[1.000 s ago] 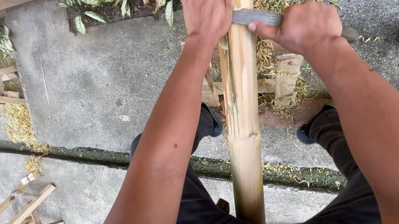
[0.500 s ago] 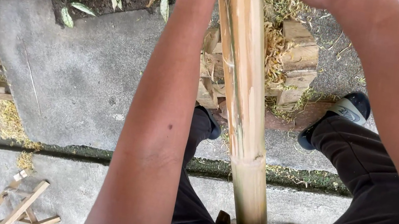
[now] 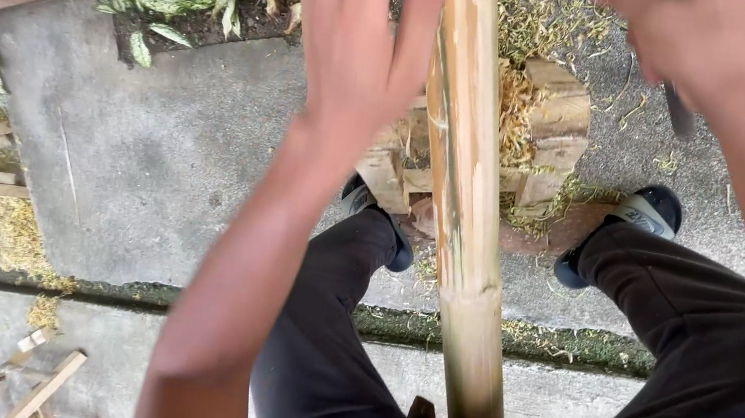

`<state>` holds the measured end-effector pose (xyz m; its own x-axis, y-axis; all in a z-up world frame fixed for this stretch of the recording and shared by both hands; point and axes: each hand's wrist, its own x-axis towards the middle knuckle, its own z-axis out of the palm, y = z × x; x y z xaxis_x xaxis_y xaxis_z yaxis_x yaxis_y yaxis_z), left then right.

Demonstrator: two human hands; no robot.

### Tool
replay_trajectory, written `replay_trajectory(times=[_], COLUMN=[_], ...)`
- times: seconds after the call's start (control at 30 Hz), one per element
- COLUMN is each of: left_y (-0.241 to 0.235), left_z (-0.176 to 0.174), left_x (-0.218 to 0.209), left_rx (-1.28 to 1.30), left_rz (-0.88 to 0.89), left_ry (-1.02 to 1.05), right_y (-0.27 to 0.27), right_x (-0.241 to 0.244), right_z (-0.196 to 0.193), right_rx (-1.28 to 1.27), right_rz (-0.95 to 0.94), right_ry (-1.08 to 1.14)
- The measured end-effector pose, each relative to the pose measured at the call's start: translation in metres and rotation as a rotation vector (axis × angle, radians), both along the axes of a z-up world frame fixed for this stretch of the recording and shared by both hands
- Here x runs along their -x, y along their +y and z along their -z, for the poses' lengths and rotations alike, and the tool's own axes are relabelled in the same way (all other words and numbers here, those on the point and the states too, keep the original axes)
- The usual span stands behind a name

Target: Scraping the outer layer of a bamboo pole with a knife while sitting outdoors.

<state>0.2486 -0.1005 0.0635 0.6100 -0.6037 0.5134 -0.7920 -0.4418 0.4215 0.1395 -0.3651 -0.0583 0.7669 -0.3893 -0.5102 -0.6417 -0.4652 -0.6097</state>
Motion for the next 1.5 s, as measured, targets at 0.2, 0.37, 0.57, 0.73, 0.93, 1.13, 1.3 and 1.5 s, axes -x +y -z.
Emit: replay_trajectory(times=[0.2,0.37,0.57,0.73,0.93,1.13,1.3,1.5], left_y=[0.116,0.132,0.089,0.069,0.062,0.056,0.055,0.048], left_z=[0.037,0.043,0.042,0.106,0.136,0.132,0.13,0.12], left_x=[0.185,0.255,0.241,0.222,0.205,0.19,0.185,0.183], left_rx=[-0.138,-0.15,-0.207,-0.363,-0.522,-0.49,-0.427,-0.42], left_rz=[-0.153,-0.267,-0.237,-0.254,-0.366,-0.333,-0.312,-0.347], left_ry=[0.354,0.357,0.108,0.1,0.128,0.043,0.049,0.061], right_y=[0.075,0.112,0.126,0.131,0.132,0.128,0.123,0.119], right_x=[0.142,0.176,0.197,0.206,0.198,0.181,0.171,0.161], right_z=[0.004,-0.004,0.005,0.014,0.016,0.008,-0.003,-0.007], right_rx=[-0.008,0.22,0.367,0.359,0.343,0.279,0.254,0.211], right_rz=[-0.051,-0.307,-0.58,-0.644,-0.614,-0.633,-0.651,-0.667], right_ry=[-0.046,-0.082,-0.101,-0.052,-0.049,0.034,0.077,0.142])
